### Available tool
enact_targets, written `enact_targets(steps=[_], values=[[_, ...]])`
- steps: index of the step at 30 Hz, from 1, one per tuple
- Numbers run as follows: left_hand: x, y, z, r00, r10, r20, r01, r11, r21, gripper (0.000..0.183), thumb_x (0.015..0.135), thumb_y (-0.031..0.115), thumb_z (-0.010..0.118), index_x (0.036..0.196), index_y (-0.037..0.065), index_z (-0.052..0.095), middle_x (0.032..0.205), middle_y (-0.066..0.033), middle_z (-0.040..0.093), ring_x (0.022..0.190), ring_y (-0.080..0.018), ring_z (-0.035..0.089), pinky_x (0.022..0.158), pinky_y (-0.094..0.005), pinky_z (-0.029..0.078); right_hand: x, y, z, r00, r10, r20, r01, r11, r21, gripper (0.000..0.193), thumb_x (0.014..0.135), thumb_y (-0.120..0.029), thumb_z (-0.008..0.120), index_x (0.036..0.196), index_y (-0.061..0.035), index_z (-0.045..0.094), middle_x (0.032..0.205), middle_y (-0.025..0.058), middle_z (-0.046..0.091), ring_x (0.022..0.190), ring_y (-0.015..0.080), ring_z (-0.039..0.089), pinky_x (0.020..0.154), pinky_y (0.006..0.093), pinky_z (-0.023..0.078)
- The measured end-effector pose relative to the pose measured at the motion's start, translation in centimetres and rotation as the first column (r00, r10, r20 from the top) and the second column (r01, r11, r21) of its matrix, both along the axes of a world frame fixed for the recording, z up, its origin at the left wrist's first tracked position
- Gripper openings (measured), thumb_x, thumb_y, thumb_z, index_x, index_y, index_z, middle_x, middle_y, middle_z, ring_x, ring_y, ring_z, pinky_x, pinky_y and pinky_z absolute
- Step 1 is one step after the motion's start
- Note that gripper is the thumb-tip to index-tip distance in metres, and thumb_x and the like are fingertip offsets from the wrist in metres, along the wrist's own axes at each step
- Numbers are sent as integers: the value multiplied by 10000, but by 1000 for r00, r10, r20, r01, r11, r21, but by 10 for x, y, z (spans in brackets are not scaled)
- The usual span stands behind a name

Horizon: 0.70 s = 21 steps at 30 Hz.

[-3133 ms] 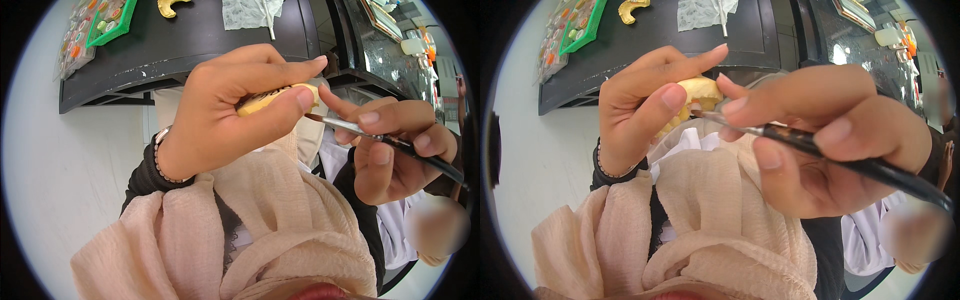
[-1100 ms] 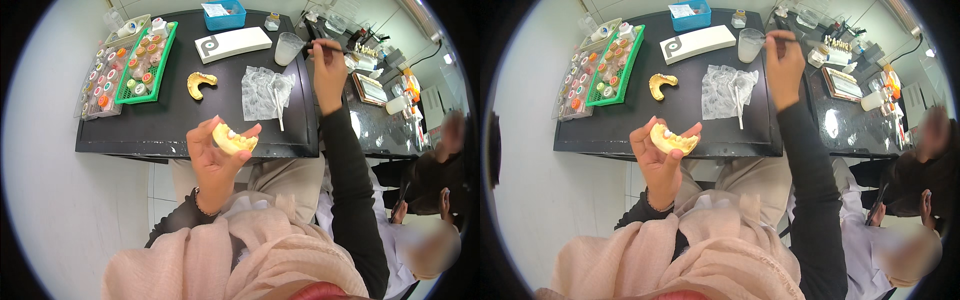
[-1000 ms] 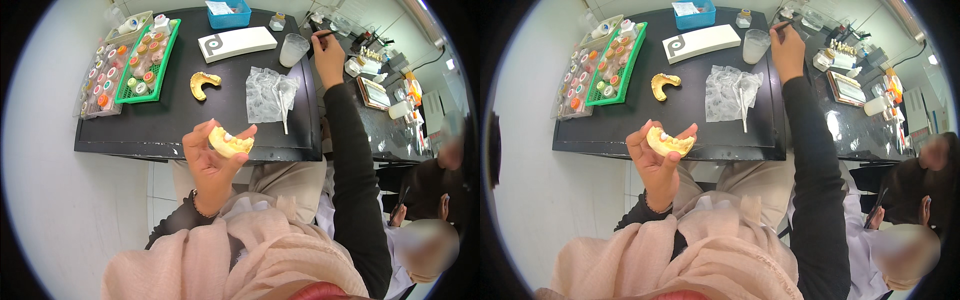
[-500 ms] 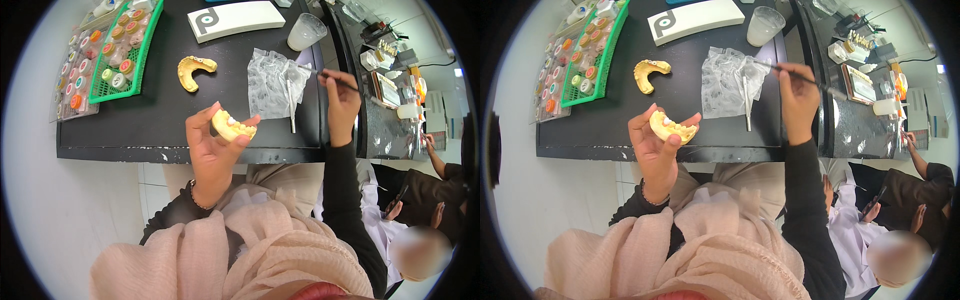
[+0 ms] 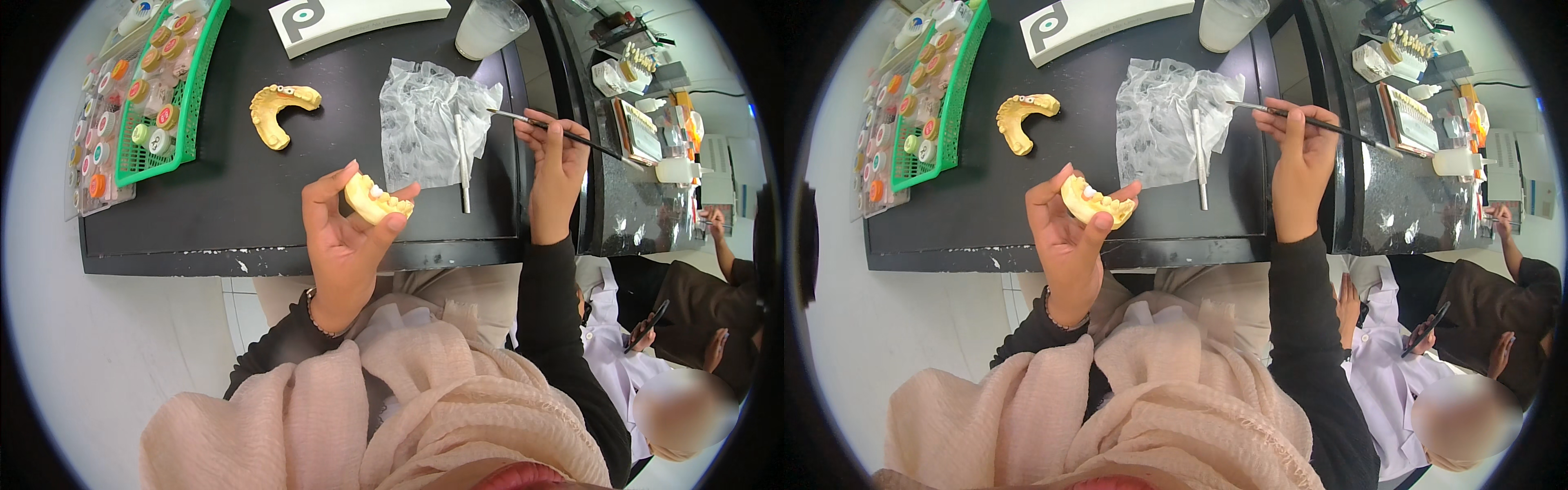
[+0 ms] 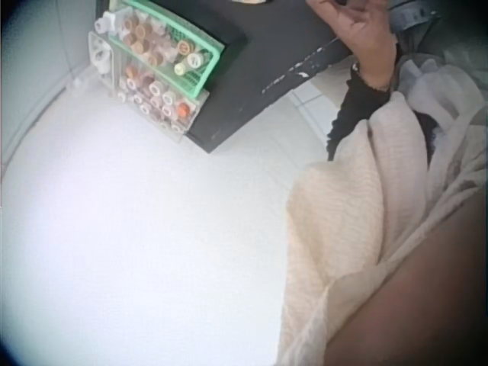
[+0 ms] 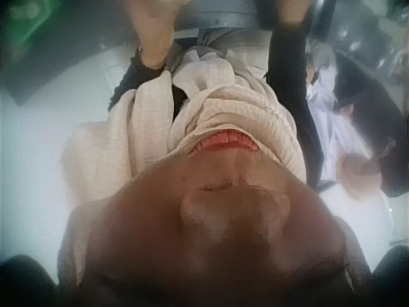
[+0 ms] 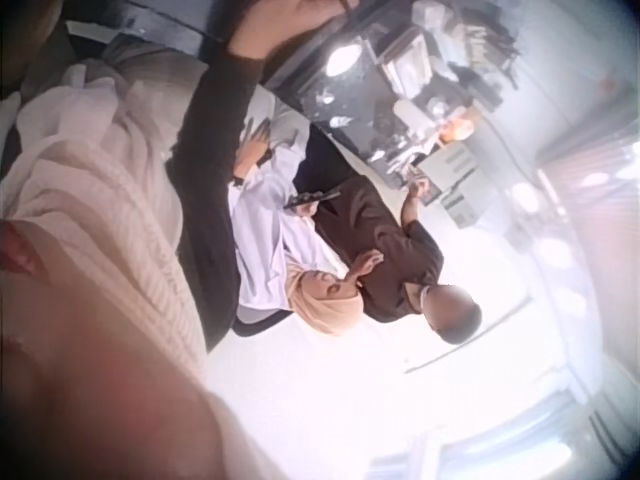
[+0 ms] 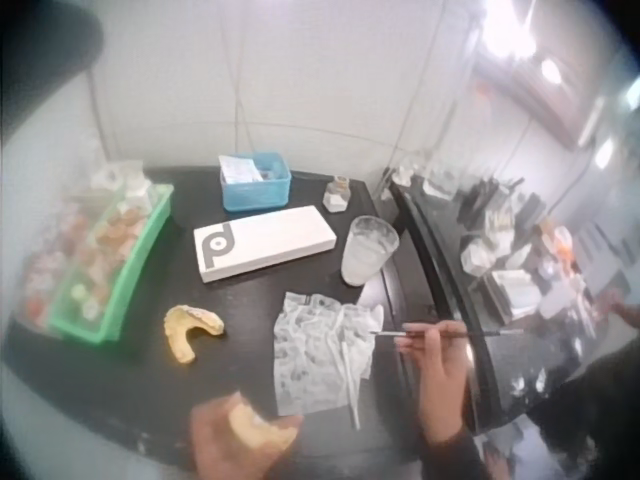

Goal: The person paints a yellow dental model using a small brush, applying white and orange substances to the teeth. They hold the model in their left hand and manipulate the brush with their right hand, occasionally dipping the brush into a container or wiping it on a tissue.

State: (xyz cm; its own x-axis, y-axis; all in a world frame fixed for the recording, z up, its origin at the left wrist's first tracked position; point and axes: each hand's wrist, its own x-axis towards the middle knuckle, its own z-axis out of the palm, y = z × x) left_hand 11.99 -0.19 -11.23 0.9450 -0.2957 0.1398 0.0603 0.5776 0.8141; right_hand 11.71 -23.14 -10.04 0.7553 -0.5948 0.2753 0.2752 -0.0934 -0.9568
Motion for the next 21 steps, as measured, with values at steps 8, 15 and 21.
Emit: enact_targets(steps=[8, 15, 21], values=[[3, -4, -7, 1000, -14, 6, 13, 1000, 14, 516, 778, -89, 566, 1211, 26, 309, 1136, -74, 345, 1039, -357, 527, 879, -363, 475, 3, -11, -16, 993, -30, -110, 32, 999, 17, 189, 853, 4, 509, 958, -19, 353, 945, 217, 572, 802, 211, 611, 743, 285, 494], [4, -4, -6, 1000, -24, -14, 24, 1000, 13, 520, 775, -93, 565, 1215, 22, 313, 1128, -76, 348, 1028, -361, 534, 867, -356, 487, -2, -4, -9, 999, -44, -19, 42, 996, -81, 199, 840, 36, 504, 955, -30, 356, 959, 200, 577, 805, 186, 601, 766, 266, 482], [4, -5, -5, 999, -28, -27, 28, 1000, 7, 516, 779, -92, 560, 1217, 17, 310, 1133, -80, 347, 1026, -359, 536, 864, -351, 490, -1, -6, -13, 994, 57, -92, -62, 997, -48, 192, 838, 61, 488, 945, -32, 359, 964, 195, 579, 815, 171, 595, 772, 263, 480]])
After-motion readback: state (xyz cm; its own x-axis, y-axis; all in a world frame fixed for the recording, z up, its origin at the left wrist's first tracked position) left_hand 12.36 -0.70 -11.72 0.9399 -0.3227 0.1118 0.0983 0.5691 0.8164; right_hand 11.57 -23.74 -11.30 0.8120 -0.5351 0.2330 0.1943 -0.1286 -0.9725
